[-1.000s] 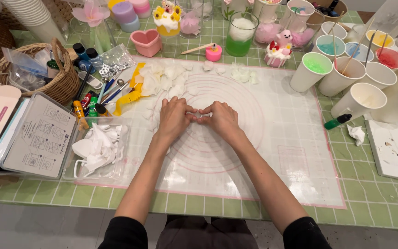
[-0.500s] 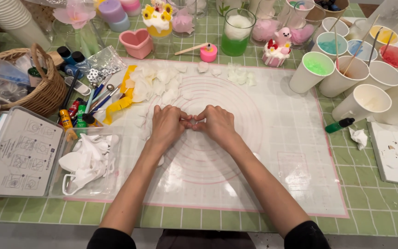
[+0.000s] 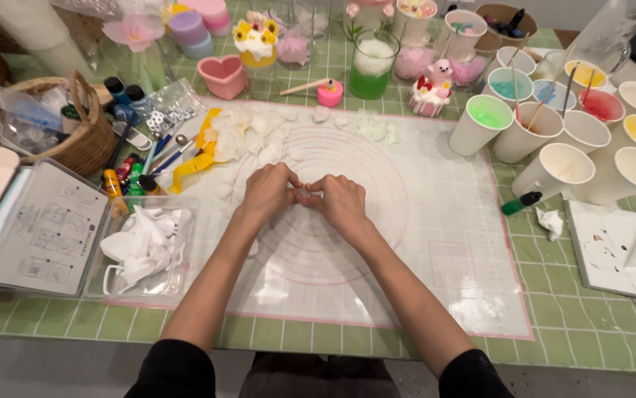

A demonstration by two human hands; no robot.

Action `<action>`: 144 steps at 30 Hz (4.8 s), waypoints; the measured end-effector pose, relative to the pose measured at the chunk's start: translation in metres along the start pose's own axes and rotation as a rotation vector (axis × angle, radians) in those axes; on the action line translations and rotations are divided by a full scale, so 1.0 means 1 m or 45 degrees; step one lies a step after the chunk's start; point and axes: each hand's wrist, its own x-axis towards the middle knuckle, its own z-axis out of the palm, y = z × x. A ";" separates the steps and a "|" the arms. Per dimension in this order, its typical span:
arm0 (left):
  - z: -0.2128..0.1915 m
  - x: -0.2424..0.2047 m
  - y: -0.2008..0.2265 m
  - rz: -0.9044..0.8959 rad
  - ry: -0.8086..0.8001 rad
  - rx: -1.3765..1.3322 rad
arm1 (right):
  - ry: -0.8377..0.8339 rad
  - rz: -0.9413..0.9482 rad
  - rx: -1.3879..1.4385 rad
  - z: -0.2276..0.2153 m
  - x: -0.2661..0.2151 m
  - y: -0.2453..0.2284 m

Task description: The person is hand-molding and cutting small pieces of white wax on a silicone mat to create decorative shapes for candles.

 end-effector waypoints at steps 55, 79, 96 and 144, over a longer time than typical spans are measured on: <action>-0.031 -0.005 0.031 -0.090 0.209 -0.780 | 0.090 0.209 0.169 -0.034 -0.101 0.015; 0.038 -0.011 0.041 0.127 0.027 -1.826 | 0.471 -0.088 1.177 -0.016 -0.047 0.019; 0.034 -0.017 0.056 0.094 0.021 -1.706 | 0.539 -0.052 1.309 -0.013 -0.055 0.022; 0.013 -0.019 0.041 0.123 0.068 -1.367 | -0.103 0.615 2.568 -0.022 -0.047 0.041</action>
